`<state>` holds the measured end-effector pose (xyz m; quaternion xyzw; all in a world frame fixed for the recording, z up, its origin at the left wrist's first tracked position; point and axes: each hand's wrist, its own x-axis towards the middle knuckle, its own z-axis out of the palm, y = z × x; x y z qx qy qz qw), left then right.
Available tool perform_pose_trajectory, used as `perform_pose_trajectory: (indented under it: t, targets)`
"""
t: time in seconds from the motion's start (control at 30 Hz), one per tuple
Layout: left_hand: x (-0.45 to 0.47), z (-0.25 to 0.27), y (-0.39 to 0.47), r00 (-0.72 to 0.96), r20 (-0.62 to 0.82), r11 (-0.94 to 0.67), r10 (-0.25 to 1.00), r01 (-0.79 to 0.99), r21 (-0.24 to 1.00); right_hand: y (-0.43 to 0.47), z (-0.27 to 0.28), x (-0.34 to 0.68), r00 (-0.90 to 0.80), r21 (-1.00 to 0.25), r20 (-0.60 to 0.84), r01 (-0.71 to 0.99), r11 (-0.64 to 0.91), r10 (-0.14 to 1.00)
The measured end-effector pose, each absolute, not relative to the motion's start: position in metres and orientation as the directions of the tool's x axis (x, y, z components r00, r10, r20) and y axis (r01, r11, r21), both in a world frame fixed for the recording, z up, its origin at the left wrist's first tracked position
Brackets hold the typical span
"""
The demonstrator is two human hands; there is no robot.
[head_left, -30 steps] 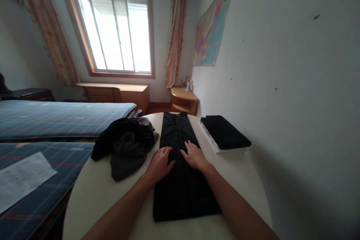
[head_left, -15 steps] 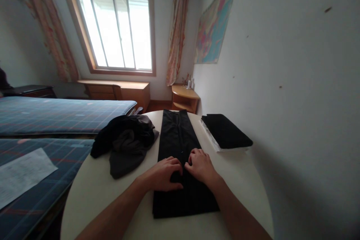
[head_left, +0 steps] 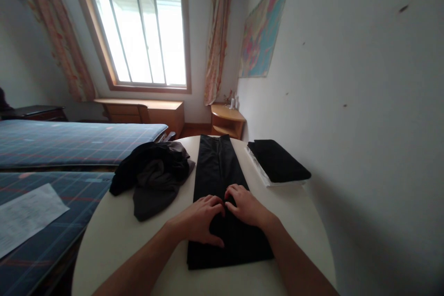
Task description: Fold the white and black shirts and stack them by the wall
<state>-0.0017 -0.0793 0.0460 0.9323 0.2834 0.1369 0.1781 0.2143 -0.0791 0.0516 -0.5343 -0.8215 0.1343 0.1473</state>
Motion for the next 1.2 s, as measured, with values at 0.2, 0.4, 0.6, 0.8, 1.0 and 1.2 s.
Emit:
perform_pose_trajectory:
  t: [0.2,0.4,0.6,0.8,1.0,1.2]
  targets:
    - [-0.003,0.041,-0.073,0.749,0.181,-0.756,0.638,0.563,0.335,-0.069,0.037,0.224,-0.336,-0.378,0.033,0.868,0.323,0.941]
    - [-0.005,0.049,-0.072,0.724,0.162,-0.728,0.670,0.599,0.334,-0.068,0.040,0.228,-0.324,-0.373,0.069,0.869,0.325,0.944]
    - [-0.006,0.054,-0.080,0.785,0.093,-0.747,0.613,0.536,0.395,-0.082,0.066,0.223,-0.441,-0.434,0.016,0.806,0.403,0.898]
    - [-0.003,0.054,-0.079,0.758,0.108,-0.735,0.643,0.572,0.365,-0.092,0.076,0.221,-0.502,-0.474,-0.122,0.787,0.394,0.856]
    - [-0.007,0.046,-0.073,0.730,0.149,-0.728,0.667,0.596,0.339,-0.089,0.068,0.217,-0.531,-0.463,-0.019,0.755,0.463,0.847]
    - [-0.012,0.044,-0.069,0.735,0.150,-0.723,0.661,0.570,0.391,-0.086,0.071,0.218,-0.564,-0.510,-0.007,0.713,0.482,0.826]
